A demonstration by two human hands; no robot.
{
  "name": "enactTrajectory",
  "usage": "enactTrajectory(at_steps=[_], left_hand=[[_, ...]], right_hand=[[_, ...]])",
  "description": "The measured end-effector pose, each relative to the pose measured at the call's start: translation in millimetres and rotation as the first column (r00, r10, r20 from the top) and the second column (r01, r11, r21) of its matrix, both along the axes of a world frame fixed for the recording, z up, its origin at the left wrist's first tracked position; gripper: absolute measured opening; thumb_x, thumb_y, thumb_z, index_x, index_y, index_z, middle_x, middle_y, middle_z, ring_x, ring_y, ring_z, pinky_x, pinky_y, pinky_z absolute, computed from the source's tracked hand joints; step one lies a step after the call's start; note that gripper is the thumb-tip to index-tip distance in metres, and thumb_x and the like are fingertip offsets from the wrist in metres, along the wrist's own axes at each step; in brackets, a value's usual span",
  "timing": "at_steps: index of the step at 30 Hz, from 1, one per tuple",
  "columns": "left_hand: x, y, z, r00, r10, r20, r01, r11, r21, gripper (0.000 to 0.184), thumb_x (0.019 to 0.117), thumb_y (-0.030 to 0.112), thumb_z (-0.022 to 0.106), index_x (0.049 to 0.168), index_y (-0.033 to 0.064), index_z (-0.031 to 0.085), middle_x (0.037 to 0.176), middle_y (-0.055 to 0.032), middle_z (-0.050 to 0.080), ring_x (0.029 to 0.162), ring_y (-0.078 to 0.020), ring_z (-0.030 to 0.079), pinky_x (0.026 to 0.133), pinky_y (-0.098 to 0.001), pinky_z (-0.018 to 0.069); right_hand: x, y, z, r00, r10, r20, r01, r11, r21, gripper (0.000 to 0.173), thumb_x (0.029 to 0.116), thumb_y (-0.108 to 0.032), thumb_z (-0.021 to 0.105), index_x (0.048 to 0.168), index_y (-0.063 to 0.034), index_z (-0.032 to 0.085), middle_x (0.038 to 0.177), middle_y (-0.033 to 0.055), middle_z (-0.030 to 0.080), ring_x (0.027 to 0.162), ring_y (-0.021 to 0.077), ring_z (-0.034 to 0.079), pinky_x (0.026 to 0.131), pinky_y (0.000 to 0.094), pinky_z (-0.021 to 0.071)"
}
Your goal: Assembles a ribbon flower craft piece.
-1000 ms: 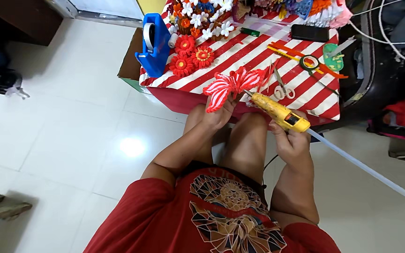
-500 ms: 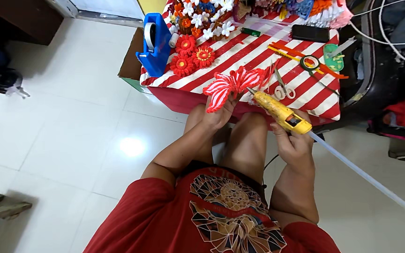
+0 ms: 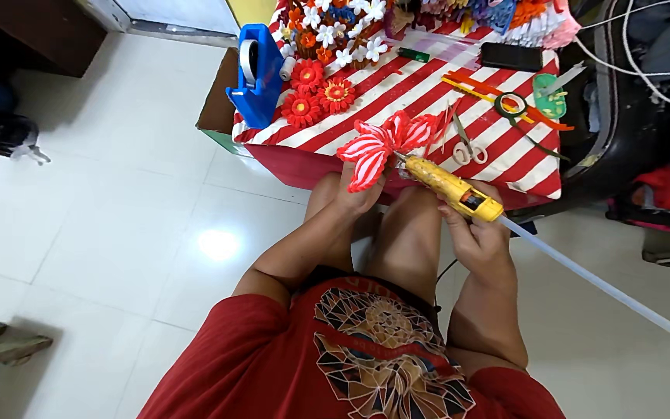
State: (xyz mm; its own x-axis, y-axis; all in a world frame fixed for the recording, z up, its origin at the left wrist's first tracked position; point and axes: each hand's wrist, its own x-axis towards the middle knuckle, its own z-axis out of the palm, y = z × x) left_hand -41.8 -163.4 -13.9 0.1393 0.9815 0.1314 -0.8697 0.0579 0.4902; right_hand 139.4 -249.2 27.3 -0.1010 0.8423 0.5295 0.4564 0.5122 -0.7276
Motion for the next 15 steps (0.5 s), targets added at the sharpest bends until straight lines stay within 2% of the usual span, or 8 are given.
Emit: enactTrajectory(at_steps=[5, 9, 15], left_hand=[[0.2, -0.8, -3.1, 0.999, 0.015, -0.031, -0.015, 1.0, 0.014, 0.015, 0.1015, 0.004, 0.052, 0.109, 0.0098, 0.064, 0.101, -0.005, 0.071, 0.097, -0.0147, 0.069, 0.089, -0.0352, 0.0576], [0.9, -2.6, -0.4, 0.997, 0.025, -0.074, -0.025, 1.0, -0.005, 0.015, 0.1, 0.005, 0.053, 0.105, 0.0119, 0.066, 0.096, -0.0026, 0.072, 0.091, -0.0126, 0.07, 0.084, -0.0332, 0.0586], [0.0, -4.8, 1.2, 0.996, 0.006, -0.088, -0.009, 0.999, -0.038, 0.014, 0.1021, 0.008, 0.05, 0.106, 0.0117, 0.064, 0.097, -0.0026, 0.071, 0.092, -0.0126, 0.069, 0.084, -0.0329, 0.0582]], right_hand=[[0.1, -2.3, 2.3, 1.0, 0.007, 0.006, -0.007, 1.0, 0.005, 0.031, 0.1062, -0.028, 0.057, 0.125, -0.0033, 0.058, 0.109, 0.002, 0.066, 0.1, -0.0022, 0.062, 0.091, 0.0187, 0.053], [0.1, -5.5, 3.3, 1.0, 0.017, 0.008, -0.017, 0.999, 0.027, 0.032, 0.1057, -0.029, 0.058, 0.124, -0.0031, 0.059, 0.108, 0.0024, 0.067, 0.1, -0.0026, 0.062, 0.092, 0.0181, 0.0523], [0.3, -5.7, 3.7, 1.0, 0.002, 0.015, -0.002, 0.999, 0.039, 0.031, 0.1061, -0.029, 0.057, 0.123, -0.0024, 0.06, 0.107, 0.0034, 0.067, 0.099, -0.0017, 0.063, 0.091, 0.0186, 0.0527]])
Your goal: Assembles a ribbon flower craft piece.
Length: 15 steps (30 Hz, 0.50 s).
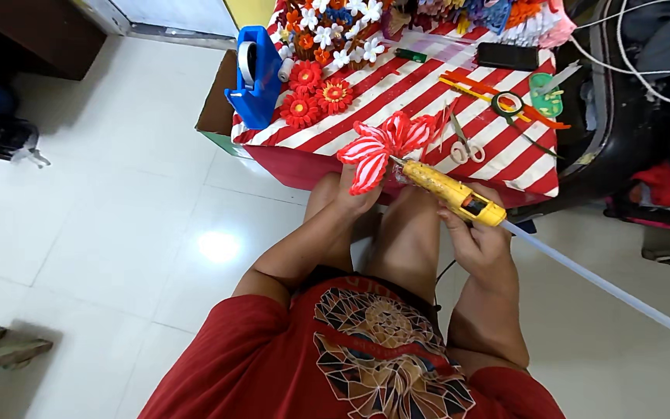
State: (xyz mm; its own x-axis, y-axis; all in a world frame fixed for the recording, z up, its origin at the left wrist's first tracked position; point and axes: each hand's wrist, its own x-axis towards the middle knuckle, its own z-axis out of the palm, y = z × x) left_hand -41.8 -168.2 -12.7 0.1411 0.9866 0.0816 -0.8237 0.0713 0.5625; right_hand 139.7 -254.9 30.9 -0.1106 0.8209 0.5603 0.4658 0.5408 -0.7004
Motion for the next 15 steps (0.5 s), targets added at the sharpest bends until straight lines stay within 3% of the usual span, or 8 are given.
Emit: enactTrajectory(at_steps=[3, 7, 10, 15], left_hand=[[-1.6, -1.2, 1.5, 1.0, -0.025, -0.004, 0.025, 1.0, 0.005, 0.016, 0.1044, 0.011, 0.048, 0.11, 0.0128, 0.062, 0.101, -0.0021, 0.07, 0.096, -0.0121, 0.068, 0.088, -0.0326, 0.0569], [-0.4, 0.8, -2.1, 0.999, 0.011, 0.036, -0.013, 0.999, 0.049, 0.015, 0.1011, 0.004, 0.052, 0.108, 0.0087, 0.064, 0.099, -0.0058, 0.071, 0.095, -0.0153, 0.07, 0.086, -0.035, 0.0582], [-3.3, -3.1, -0.1, 0.999, 0.012, -0.045, -0.009, 0.999, 0.047, 0.015, 0.1042, 0.012, 0.05, 0.11, 0.0138, 0.063, 0.101, -0.0009, 0.07, 0.097, -0.0108, 0.068, 0.088, -0.0315, 0.057], [-2.8, -0.3, -3.5, 1.0, -0.001, -0.012, 0.001, 1.0, 0.028, 0.013, 0.1025, 0.012, 0.051, 0.107, 0.0128, 0.063, 0.097, -0.0022, 0.07, 0.094, -0.0129, 0.069, 0.086, -0.0345, 0.0579]], right_hand=[[-0.6, 0.2, 0.4, 1.0, -0.018, 0.016, 0.018, 1.0, -0.013, 0.031, 0.1063, -0.028, 0.056, 0.122, -0.0015, 0.061, 0.109, 0.004, 0.066, 0.102, -0.002, 0.062, 0.092, 0.0179, 0.0518], [0.1, -0.1, -1.3, 1.0, -0.026, 0.013, 0.026, 1.0, -0.007, 0.031, 0.1062, -0.027, 0.056, 0.119, -0.0003, 0.061, 0.106, 0.005, 0.066, 0.097, -0.0019, 0.062, 0.089, 0.017, 0.0517], [-0.8, -3.3, 0.7, 1.0, -0.013, -0.009, 0.013, 1.0, -0.012, 0.031, 0.106, -0.03, 0.057, 0.121, -0.0029, 0.061, 0.107, 0.0018, 0.066, 0.1, -0.0039, 0.062, 0.091, 0.0169, 0.0519], [0.6, -5.9, 0.8, 1.0, -0.003, -0.003, 0.003, 1.0, -0.001, 0.032, 0.1057, -0.031, 0.058, 0.123, -0.0043, 0.059, 0.108, 0.0014, 0.067, 0.1, -0.0031, 0.062, 0.092, 0.0183, 0.0523]])
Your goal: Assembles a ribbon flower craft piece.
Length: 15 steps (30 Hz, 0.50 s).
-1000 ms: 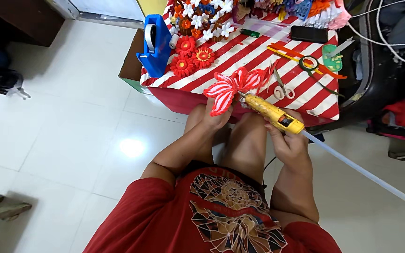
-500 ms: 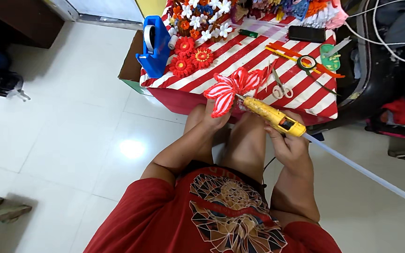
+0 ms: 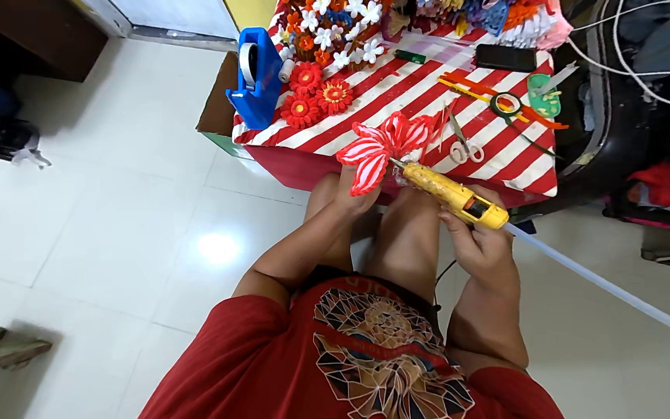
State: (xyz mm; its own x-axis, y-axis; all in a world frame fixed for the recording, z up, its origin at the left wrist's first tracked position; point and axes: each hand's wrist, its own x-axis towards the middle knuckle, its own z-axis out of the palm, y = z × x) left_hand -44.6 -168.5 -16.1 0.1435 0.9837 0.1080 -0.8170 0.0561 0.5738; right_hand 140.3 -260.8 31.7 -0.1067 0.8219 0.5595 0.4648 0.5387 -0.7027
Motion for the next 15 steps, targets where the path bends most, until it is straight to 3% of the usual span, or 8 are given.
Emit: enactTrajectory(at_steps=[8, 15], left_hand=[[0.7, -4.8, 2.7, 1.0, -0.013, -0.01, 0.013, 1.0, -0.006, 0.014, 0.1029, 0.013, 0.051, 0.107, 0.0148, 0.064, 0.098, -0.0002, 0.071, 0.094, -0.0109, 0.068, 0.086, -0.0325, 0.0575], [2.0, -1.4, 2.3, 1.0, 0.015, 0.007, -0.015, 1.0, -0.007, 0.014, 0.1022, 0.005, 0.051, 0.108, 0.0094, 0.062, 0.099, -0.0038, 0.07, 0.095, -0.0136, 0.068, 0.088, -0.0339, 0.0571]], right_hand=[[1.1, -0.1, 0.6, 1.0, -0.003, 0.007, 0.003, 1.0, -0.002, 0.032, 0.1057, -0.031, 0.058, 0.122, -0.0036, 0.06, 0.107, 0.0015, 0.067, 0.1, -0.0041, 0.062, 0.092, 0.0171, 0.0514], [2.5, 1.9, -1.5, 0.999, -0.045, 0.015, 0.045, 0.999, -0.01, 0.033, 0.1058, -0.028, 0.057, 0.123, 0.0, 0.06, 0.111, 0.0054, 0.067, 0.101, -0.0023, 0.062, 0.092, 0.0178, 0.0519]])
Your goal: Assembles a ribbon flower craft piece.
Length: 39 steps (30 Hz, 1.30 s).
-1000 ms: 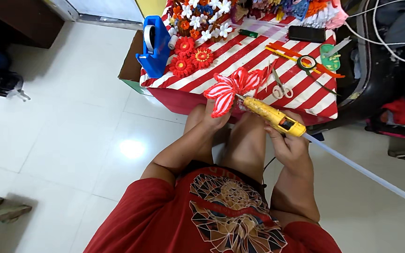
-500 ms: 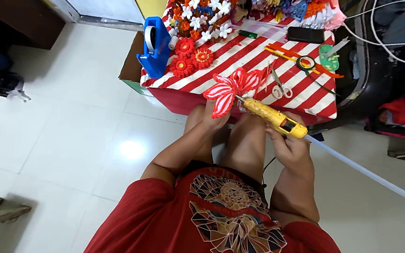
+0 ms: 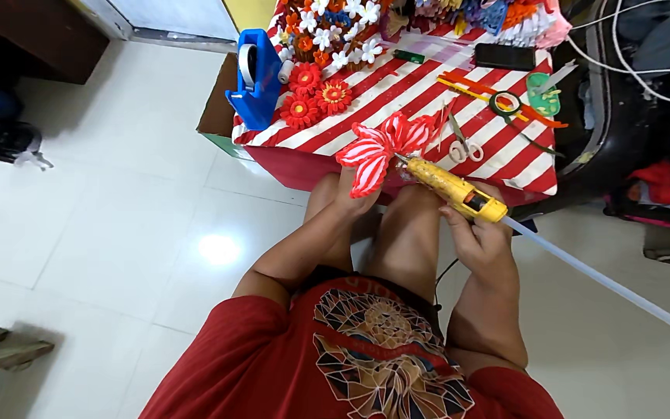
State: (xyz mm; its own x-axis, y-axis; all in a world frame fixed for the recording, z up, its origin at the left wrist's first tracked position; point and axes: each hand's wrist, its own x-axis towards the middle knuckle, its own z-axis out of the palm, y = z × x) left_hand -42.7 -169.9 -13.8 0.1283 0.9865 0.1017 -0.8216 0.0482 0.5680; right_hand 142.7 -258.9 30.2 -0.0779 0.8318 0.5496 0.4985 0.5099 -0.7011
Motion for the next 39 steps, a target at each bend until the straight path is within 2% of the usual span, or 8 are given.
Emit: enactTrajectory(at_steps=[6, 10, 14, 19, 24, 34, 37, 39], left_hand=[[0, 2, -3, 0.999, -0.01, 0.037, 0.009, 1.0, 0.018, 0.013, 0.1019, 0.009, 0.052, 0.107, 0.0112, 0.063, 0.099, -0.0032, 0.07, 0.095, -0.0131, 0.068, 0.087, -0.033, 0.0569], [-1, 2, -4, 0.995, -0.027, 0.095, 0.025, 0.999, 0.021, 0.013, 0.1022, 0.012, 0.053, 0.107, 0.0109, 0.065, 0.1, -0.0043, 0.071, 0.097, -0.0152, 0.068, 0.093, -0.0353, 0.0554], [-2, -3, 0, 0.999, -0.027, 0.039, 0.027, 1.0, -0.012, 0.017, 0.1046, 0.018, 0.048, 0.107, 0.0156, 0.065, 0.102, -0.0012, 0.071, 0.099, -0.0128, 0.068, 0.094, -0.0326, 0.0553], [0, 4, -7, 0.993, -0.015, 0.12, 0.012, 1.0, 0.021, 0.014, 0.1007, 0.009, 0.054, 0.108, 0.0097, 0.065, 0.104, -0.0062, 0.072, 0.103, -0.0191, 0.069, 0.098, -0.0414, 0.0543], [-2, 3, -10, 0.993, -0.023, 0.115, 0.021, 1.0, 0.017, 0.015, 0.1014, 0.015, 0.056, 0.114, 0.0105, 0.063, 0.109, -0.0062, 0.071, 0.107, -0.02, 0.068, 0.101, -0.0428, 0.0533], [0, 16, -12, 0.997, 0.042, 0.069, -0.045, 0.998, 0.044, 0.016, 0.1009, 0.008, 0.055, 0.115, 0.0093, 0.063, 0.108, -0.0072, 0.071, 0.105, -0.0201, 0.069, 0.101, -0.0437, 0.0541], [0, 25, -11, 0.997, 0.076, 0.027, -0.077, 0.996, 0.055, 0.016, 0.1014, 0.008, 0.052, 0.113, 0.0105, 0.062, 0.105, -0.0055, 0.07, 0.101, -0.0182, 0.068, 0.098, -0.0421, 0.055], [0, 29, -6, 0.995, 0.09, 0.031, -0.092, 0.994, 0.058, 0.016, 0.1015, 0.008, 0.051, 0.111, 0.0108, 0.064, 0.102, -0.0048, 0.071, 0.099, -0.0172, 0.069, 0.097, -0.0418, 0.0553]], right_hand=[[3, -3, 0, 0.999, -0.036, 0.005, 0.036, 0.999, -0.01, 0.03, 0.1054, -0.026, 0.058, 0.118, 0.0012, 0.061, 0.108, 0.0055, 0.066, 0.097, -0.0029, 0.061, 0.088, 0.0159, 0.0515], [8, -3, 0, 0.999, -0.041, 0.012, 0.041, 0.999, -0.004, 0.032, 0.1056, -0.027, 0.058, 0.121, 0.0011, 0.06, 0.108, 0.0056, 0.066, 0.096, -0.0032, 0.061, 0.087, 0.0164, 0.0517], [9, -3, -1, 0.999, -0.049, 0.025, 0.049, 0.999, -0.01, 0.033, 0.1052, -0.028, 0.058, 0.121, 0.002, 0.06, 0.111, 0.0086, 0.067, 0.1, -0.0006, 0.062, 0.09, 0.0183, 0.0513], [9, -4, 0, 0.998, -0.066, 0.008, 0.066, 0.998, -0.007, 0.032, 0.105, -0.024, 0.058, 0.121, 0.0035, 0.06, 0.109, 0.0091, 0.067, 0.1, -0.0001, 0.062, 0.092, 0.0192, 0.0514], [9, -3, -1, 0.996, -0.084, 0.001, 0.084, 0.996, -0.003, 0.032, 0.1049, -0.023, 0.058, 0.122, 0.0037, 0.059, 0.11, 0.0093, 0.065, 0.094, -0.0003, 0.061, 0.087, 0.0187, 0.0517], [33, 8, -3, 0.977, -0.12, -0.178, 0.128, 0.991, 0.036, 0.03, 0.1031, -0.023, 0.062, 0.129, -0.0081, 0.057, 0.116, -0.0051, 0.066, 0.092, -0.0021, 0.064, 0.08, 0.0208, 0.0567], [60, 26, -3, 0.954, -0.227, -0.197, 0.231, 0.973, -0.003, 0.037, 0.1002, -0.016, 0.062, 0.131, 0.0006, 0.052, 0.118, -0.0006, 0.066, 0.09, -0.0008, 0.064, 0.081, 0.0229, 0.0568], [84, 46, -6, 0.93, -0.332, -0.158, 0.326, 0.943, -0.059, 0.046, 0.0992, -0.015, 0.062, 0.135, 0.0096, 0.046, 0.121, 0.0107, 0.063, 0.097, 0.0054, 0.065, 0.088, 0.0277, 0.056]])
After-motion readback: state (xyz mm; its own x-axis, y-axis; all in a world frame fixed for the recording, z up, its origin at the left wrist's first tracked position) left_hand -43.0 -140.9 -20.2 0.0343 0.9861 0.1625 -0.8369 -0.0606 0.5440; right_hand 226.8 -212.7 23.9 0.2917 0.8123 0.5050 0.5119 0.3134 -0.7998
